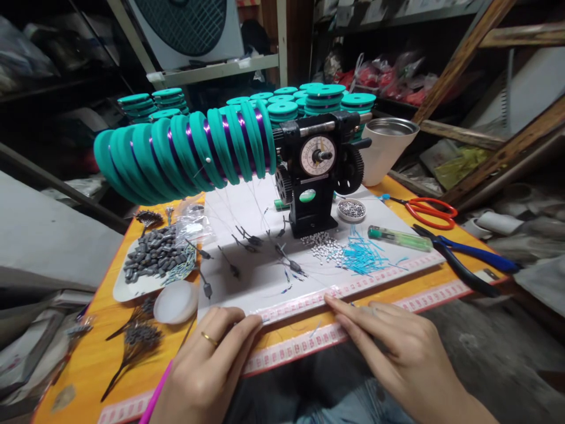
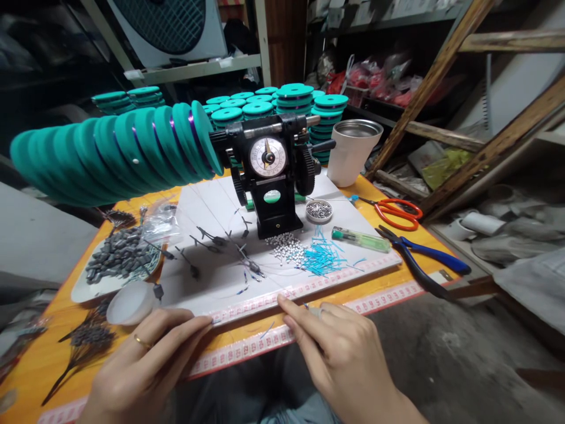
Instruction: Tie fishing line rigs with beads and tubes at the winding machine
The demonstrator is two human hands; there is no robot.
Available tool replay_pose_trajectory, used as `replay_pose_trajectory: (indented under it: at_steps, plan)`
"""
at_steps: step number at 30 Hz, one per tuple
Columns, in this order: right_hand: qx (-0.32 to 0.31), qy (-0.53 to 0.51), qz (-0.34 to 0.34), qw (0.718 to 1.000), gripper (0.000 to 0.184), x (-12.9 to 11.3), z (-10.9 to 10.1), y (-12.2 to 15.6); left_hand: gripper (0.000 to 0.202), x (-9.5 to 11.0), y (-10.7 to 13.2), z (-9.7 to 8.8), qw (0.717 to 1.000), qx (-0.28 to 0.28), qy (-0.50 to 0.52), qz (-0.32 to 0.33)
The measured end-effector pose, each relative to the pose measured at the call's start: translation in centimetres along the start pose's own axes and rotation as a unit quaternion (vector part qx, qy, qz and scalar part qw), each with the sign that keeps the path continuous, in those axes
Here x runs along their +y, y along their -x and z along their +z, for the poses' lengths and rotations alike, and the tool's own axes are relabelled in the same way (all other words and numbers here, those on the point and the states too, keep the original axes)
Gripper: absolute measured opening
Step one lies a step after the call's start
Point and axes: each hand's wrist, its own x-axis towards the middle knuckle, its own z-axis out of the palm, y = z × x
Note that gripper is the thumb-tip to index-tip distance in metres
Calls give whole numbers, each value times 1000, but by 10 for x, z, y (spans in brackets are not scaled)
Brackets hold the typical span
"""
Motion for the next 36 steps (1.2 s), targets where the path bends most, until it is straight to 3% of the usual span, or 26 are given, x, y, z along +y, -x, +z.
replay_pose_trajectory:
  at_steps: [5, 9, 11, 16, 22, 24, 25, 26, 28, 30, 31, 33, 36]
  plan:
    - [41, -55, -44, 997, 40, -8, -3, 2, 28, 8, 2, 1, 998, 65, 14, 12]
    - [42, -99, -133, 985, 42, -29, 0, 8, 30, 33, 12, 11, 975, 196, 57, -84]
    - [27, -121, -136, 983, 36, -40, 4, 8, 32, 47, 17, 18, 957, 243, 100, -121]
    - [36, -249, -75, 965, 17, -58, 15, 1, 33, 66, 26, 27, 931, 292, 153, -158]
    - [20, -241, -76, 967, 14, -65, 21, 9, 29, 70, 33, 23, 918, 294, 201, -172]
    - [12, -231, -68, 971, 13, -67, 23, 14, 18, 78, 31, 24, 883, 301, 283, -224]
    - [8, -224, -64, 972, 13, -68, 23, 16, 11, 84, 29, 26, 846, 308, 338, -273]
    - [3, -217, -61, 974, 13, -69, 24, 18, 4, 90, 27, 28, 797, 315, 395, -331]
    - [-7, -203, -55, 978, 13, -71, 23, 21, 11, 100, 23, 32, 685, 324, 491, -430]
    - [-19, -200, -50, 978, 14, -71, 23, 23, 21, 106, 20, 36, 605, 334, 546, -474]
    - [-24, -202, -49, 978, 14, -71, 22, 23, 23, 107, 20, 38, 586, 341, 560, -477]
    - [-35, -214, -48, 975, 14, -71, 21, 23, 21, 103, 21, 41, 577, 346, 579, -460]
    - [-57, -242, -46, 967, 17, -72, 20, 22, 12, 94, 27, 45, 609, 319, 610, -395]
